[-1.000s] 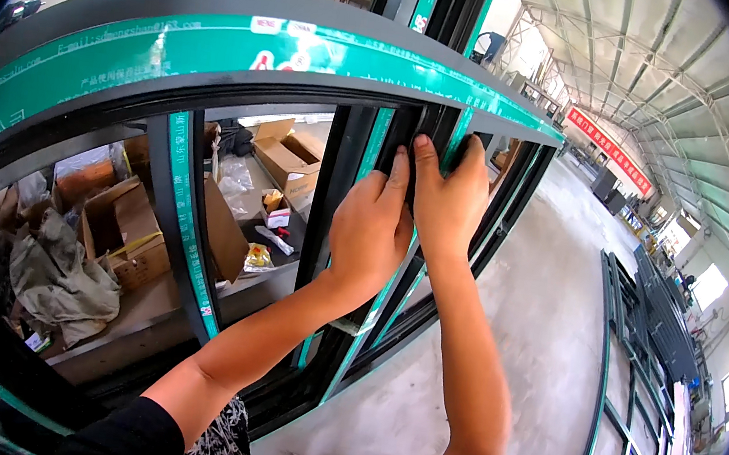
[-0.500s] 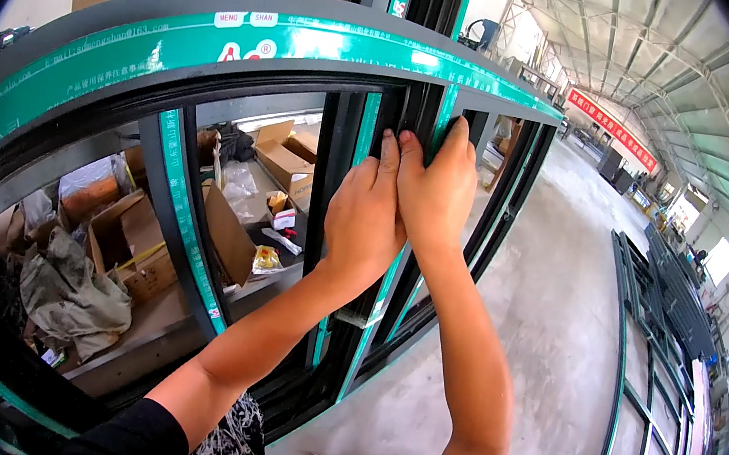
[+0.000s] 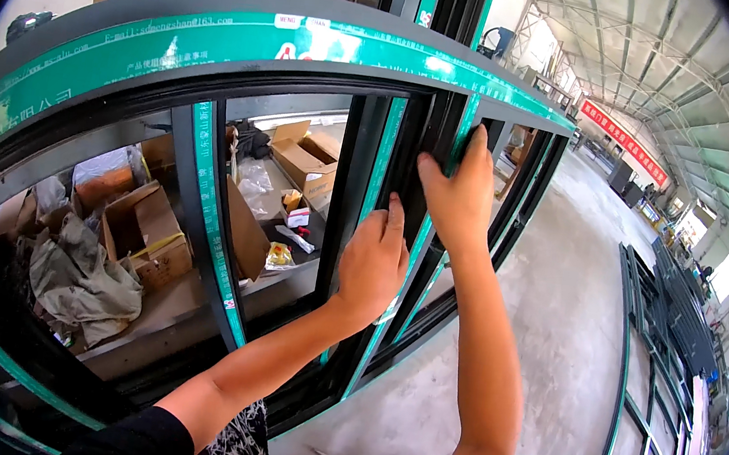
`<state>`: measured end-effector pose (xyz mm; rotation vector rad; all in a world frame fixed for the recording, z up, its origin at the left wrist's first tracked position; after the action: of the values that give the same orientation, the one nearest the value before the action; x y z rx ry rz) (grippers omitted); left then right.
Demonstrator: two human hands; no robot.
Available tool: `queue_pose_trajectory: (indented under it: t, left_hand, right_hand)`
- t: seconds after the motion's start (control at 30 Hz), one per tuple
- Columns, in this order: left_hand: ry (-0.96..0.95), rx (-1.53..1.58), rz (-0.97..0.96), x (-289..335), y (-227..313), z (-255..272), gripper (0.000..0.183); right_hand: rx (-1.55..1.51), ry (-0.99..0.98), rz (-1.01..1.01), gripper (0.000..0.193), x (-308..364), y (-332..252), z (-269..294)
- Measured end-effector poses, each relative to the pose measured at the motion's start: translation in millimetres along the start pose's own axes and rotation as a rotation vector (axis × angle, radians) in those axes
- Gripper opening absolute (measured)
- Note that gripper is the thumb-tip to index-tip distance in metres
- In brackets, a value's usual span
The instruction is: The person installs a rubber seal into the frame of a window by pressing it into the groove by hand. They pull the seal strip from a coil and apply it along the length of the window frame.
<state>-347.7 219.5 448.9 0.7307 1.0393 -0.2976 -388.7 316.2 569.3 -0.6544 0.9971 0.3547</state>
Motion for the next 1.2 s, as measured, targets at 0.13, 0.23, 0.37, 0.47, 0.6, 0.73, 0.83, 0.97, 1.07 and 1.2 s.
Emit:
queue_pose_trajectory:
  t: [0.13, 0.23, 0.37, 0.47, 0.6, 0.73, 0.83, 0.97, 1.07, 1.2]
  left_hand:
    - [0.063, 0.044, -0.019, -4, 2, 2, 0.061]
    - [0.073, 0.016, -0.009, -4, 3, -2, 0.061]
    - [0.087, -0.007, -0.006, -6, 5, -3, 0.059]
    - [0.089, -0.025, 0.001, -5, 6, -3, 0.057]
    - [0.089, 0.006, 0.01, -6, 6, -3, 0.059]
    - [0.056, 0.016, 0.016, -6, 6, -1, 0.061]
    - [0.058, 0.039, 0.011, -5, 7, -2, 0.061]
    - [0.05, 0.032, 0.017, 2, 0, 2, 0.061]
    - [-0.095, 0.053, 0.053, 10, 4, 20, 0.065]
    - [-0.186, -0.025, 0.106, 29, -3, 19, 0.068]
  right_hand:
    - [-0.088, 0.019, -0.057, 0.073, 6, -2, -3]
    - [-0.029, 0.005, -0.105, 0.074, 8, -15, 1]
    - [0.038, 0.005, -0.077, 0.08, 14, -6, 2]
    - [0.032, -0.042, -0.091, 0.087, 29, -7, 0]
    - [0.038, -0.075, -0.146, 0.089, 27, -9, 4]
    - [0.086, -0.079, -0.149, 0.09, 36, -11, 6]
    - [0.023, -0.079, -0.18, 0.089, 47, -7, 5]
    - [0.037, -0.089, -0.229, 0.088, 48, -15, -4]
    - [0.057, -0.038, -0.187, 0.088, 49, -6, -2]
    - [0.023, -0.041, -0.187, 0.087, 48, -6, 1]
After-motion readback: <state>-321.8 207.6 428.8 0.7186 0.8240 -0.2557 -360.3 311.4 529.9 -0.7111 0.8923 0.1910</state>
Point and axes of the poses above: each hand's wrist, its own x-axis away from the middle knuckle, its own z-axis out of the back of the hand, y = z × x, the point moved 1 cm from there along -x, towards the middle knuckle, and after that the axes turned 3 degrees about x, right-handed, at the moved point
